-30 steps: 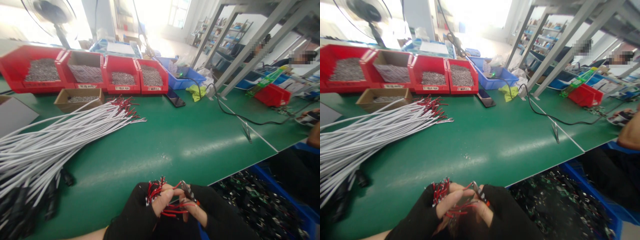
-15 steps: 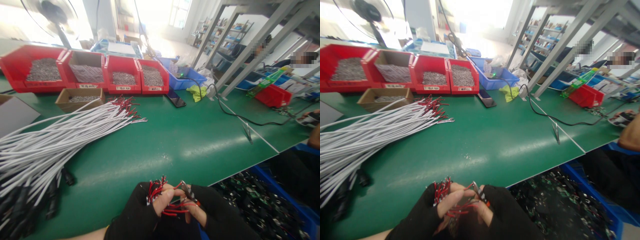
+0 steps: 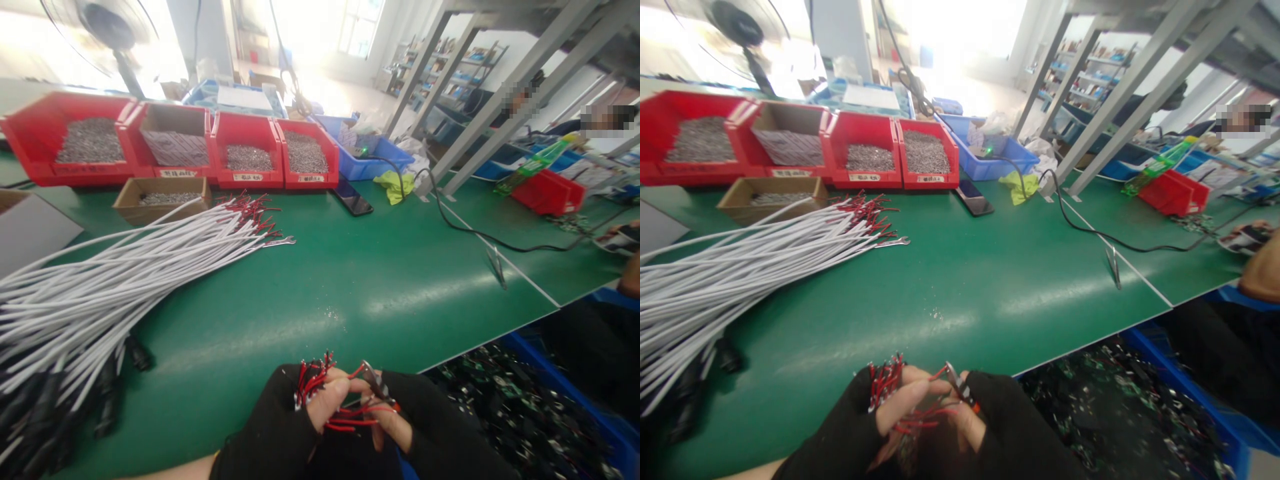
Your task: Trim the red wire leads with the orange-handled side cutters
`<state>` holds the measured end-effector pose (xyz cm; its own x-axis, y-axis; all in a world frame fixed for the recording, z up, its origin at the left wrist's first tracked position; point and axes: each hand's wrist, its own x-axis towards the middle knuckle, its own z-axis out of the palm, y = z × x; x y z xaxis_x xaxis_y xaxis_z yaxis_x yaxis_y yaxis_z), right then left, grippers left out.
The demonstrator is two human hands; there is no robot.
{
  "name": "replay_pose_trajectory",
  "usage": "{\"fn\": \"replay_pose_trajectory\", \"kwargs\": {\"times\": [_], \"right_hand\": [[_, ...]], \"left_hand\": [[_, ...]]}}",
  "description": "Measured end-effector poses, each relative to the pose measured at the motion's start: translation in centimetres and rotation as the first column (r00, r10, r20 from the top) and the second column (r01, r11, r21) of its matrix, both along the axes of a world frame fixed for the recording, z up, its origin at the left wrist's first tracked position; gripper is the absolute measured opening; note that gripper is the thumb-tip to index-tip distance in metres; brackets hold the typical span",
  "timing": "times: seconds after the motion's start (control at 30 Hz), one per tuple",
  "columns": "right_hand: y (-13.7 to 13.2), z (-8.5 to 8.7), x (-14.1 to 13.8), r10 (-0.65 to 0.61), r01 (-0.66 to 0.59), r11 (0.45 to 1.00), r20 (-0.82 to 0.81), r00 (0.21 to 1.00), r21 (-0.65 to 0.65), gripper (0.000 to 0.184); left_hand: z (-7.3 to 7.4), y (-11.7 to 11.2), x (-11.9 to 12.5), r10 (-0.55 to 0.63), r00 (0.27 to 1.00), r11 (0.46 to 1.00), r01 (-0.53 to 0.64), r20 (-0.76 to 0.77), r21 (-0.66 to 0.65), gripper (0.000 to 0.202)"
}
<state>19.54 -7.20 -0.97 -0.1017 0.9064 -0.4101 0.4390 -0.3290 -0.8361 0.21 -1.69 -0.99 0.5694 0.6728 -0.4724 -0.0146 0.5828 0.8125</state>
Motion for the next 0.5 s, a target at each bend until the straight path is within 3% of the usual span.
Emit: {"fn": "replay_pose_trajectory", "kwargs": {"times": [0.2, 0.5], "right_hand": [[-0.2, 0.6, -0.5, -0.009, 0.009, 1.000, 0.012, 1.000, 0.004, 0.038], [0.0, 0.3, -0.1, -0.165, 0.136, 0.972, 0.146, 0.975, 0.189, 0.036]], "left_hand": [[0.2, -0.2, -0.1, -0.014, 0.996, 0.997, 0.022, 0.091, -0.078, 0.042], [1.7, 0.1, 0.7, 0.039, 0.973, 0.997, -0.021, 0.227, -0.080, 0.044]]}}
